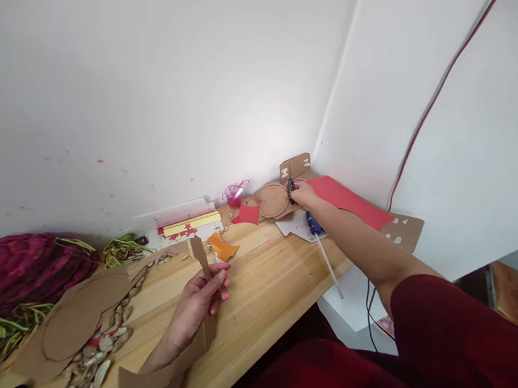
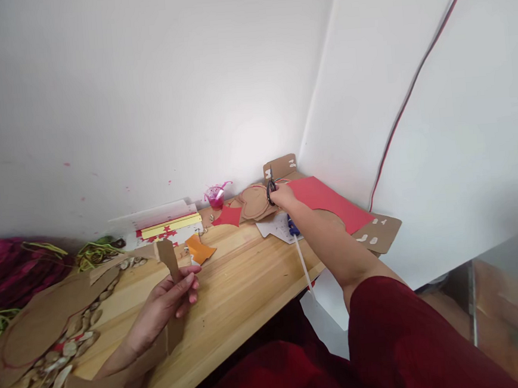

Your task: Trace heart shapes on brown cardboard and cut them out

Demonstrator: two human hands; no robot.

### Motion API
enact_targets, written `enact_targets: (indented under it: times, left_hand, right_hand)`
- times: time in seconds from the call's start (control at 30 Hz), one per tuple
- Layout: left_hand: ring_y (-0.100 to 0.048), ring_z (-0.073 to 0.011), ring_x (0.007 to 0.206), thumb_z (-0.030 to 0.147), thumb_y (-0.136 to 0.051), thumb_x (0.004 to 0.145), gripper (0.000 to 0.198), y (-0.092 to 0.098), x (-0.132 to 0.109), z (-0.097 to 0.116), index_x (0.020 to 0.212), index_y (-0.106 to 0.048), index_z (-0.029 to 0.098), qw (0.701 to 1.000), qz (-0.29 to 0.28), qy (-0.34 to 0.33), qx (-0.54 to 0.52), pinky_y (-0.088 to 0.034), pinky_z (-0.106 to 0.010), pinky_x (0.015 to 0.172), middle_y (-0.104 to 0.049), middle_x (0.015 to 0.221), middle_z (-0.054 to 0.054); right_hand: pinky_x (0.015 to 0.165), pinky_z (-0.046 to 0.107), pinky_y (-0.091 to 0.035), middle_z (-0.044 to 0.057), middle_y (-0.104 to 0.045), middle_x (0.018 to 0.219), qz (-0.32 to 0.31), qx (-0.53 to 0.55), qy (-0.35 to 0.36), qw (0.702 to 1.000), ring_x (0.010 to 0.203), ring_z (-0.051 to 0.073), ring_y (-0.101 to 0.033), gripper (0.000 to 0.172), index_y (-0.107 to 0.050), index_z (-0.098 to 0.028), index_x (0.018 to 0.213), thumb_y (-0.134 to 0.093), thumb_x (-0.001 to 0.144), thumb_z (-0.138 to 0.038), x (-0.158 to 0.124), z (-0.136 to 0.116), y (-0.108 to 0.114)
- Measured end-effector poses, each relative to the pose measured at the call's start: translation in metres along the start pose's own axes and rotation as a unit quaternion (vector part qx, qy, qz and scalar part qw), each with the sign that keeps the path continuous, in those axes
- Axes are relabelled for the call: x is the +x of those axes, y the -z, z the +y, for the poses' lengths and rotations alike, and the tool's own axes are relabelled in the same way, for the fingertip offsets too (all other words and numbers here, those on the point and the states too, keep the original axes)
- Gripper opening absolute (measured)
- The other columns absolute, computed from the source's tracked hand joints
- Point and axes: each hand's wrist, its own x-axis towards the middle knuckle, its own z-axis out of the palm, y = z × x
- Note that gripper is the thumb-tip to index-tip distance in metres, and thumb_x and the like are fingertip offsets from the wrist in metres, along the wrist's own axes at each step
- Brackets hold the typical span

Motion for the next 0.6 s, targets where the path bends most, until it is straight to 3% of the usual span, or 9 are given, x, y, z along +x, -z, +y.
enact_targets:
  times: [0.1,0.2,0.37,0.6]
  left_hand:
    - [-0.056,-0.0112,0.059,0.058,-0.089,0.069,0.061,0.000,0.001,0.000,0.109,-0.072,0.015,1.000,-0.004,0.002,0.003,-0.032,-0.018,0.040,-0.064,0.081,-0.002]
    - [-0.056,-0.0111,0.059,0.059,-0.089,0.068,0.062,-0.001,0.002,0.000,0.108,-0.072,0.015,1.000,-0.014,0.008,0.008,-0.032,-0.018,0.040,-0.063,0.080,-0.002]
    - [-0.056,-0.0113,0.060,0.058,-0.089,0.069,0.062,-0.001,0.003,0.000,0.109,-0.072,0.014,1.000,-0.013,0.013,0.011,-0.033,-0.019,0.041,-0.063,0.080,-0.002]
    - [-0.055,-0.0113,0.061,0.058,-0.089,0.069,0.062,0.000,0.003,0.001,0.109,-0.072,0.014,1.000,-0.020,0.013,0.011,-0.033,-0.019,0.042,-0.063,0.080,-0.003]
  right_hand:
    - [0.095,0.041,-0.055,0.011,-0.075,0.109,0.003,-0.100,0.020,0.995,0.106,0.024,-0.070,0.030,-0.073,-0.014,0.103,-0.070,0.096,-0.043,0.005,0.000,0.002]
    - [0.100,0.039,-0.050,0.019,-0.075,0.115,-0.008,-0.172,0.022,0.985,0.121,0.034,-0.067,0.034,-0.076,-0.014,0.105,-0.074,0.091,-0.045,0.005,0.003,0.007]
    - [0.096,0.038,-0.052,0.022,-0.075,0.120,-0.039,-0.240,-0.002,0.970,0.120,0.038,-0.067,0.051,-0.076,-0.013,0.114,-0.078,0.084,-0.055,0.008,0.004,0.007]
    - [0.099,0.038,-0.051,0.019,-0.072,0.130,-0.051,-0.224,-0.008,0.973,0.123,0.035,-0.066,0.066,-0.073,-0.016,0.119,-0.091,0.068,-0.054,0.017,-0.004,-0.002]
